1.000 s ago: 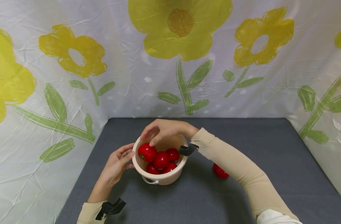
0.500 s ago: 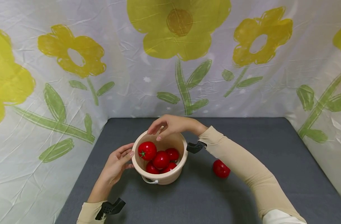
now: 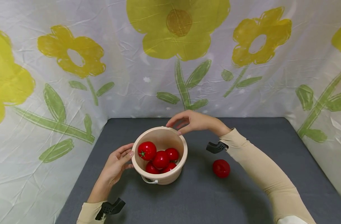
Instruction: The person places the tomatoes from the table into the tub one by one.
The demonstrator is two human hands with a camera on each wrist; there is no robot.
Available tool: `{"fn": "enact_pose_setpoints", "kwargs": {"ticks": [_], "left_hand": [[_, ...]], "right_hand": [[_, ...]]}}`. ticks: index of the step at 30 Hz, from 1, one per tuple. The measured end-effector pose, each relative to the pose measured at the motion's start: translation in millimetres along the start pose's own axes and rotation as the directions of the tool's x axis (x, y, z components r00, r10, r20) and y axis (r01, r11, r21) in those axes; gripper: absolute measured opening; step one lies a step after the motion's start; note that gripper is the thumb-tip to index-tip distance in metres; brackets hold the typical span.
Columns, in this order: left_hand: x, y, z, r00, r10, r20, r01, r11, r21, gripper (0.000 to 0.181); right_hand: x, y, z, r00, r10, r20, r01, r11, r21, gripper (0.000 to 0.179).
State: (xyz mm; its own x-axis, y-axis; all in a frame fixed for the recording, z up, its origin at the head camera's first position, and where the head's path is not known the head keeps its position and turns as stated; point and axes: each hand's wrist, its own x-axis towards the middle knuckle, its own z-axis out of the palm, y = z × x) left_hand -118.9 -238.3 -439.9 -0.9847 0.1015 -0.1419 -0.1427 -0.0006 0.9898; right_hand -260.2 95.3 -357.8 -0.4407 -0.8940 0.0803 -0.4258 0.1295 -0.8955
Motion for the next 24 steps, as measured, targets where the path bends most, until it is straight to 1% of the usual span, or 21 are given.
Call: {"fn": "enact_pose_setpoints", "kwargs": {"ticks": [5,12,15,19,24], "left_hand": [[-0.1,0.6,1.1,1.0,-0.009,-0.007,0.01,1.0,0.004,0.054],[-1.2,1.9,1.8,1.0,-0.006,-0.011,0.006,1.0,0.014,0.054],[-1.2,2.1,2.0,1.0,0.001,-0.004,-0.001,1.0,0.01,0.054],[-1.3,2.0,2.2,1.0,0.008,-0.001,-0.008,1.0,0.011,0.053],[-2.1,1.5,1.3,1.0,0.015,0.008,-0.015,1.0,0.015,0.054]], "right_hand": [[-33.4,9.5,-6.1,0.996,0.059,-0.065,-0.06,0.998,-0.005,0.048],[-73.3,30.4,-6.3,0.988,0.096,-0.122,-0.096,0.995,0.002,0.049],[-90.4,41.4,-3.3,0.983,0.126,-0.137,-0.127,0.992,0.001,0.05],[-111.9,57.8,4.3,0.977,0.162,-0.139,-0.165,0.986,-0.005,0.052],[-136.1,74.1,14.5,0.969,0.2,-0.143,-0.2,0.98,0.014,0.055]]}}
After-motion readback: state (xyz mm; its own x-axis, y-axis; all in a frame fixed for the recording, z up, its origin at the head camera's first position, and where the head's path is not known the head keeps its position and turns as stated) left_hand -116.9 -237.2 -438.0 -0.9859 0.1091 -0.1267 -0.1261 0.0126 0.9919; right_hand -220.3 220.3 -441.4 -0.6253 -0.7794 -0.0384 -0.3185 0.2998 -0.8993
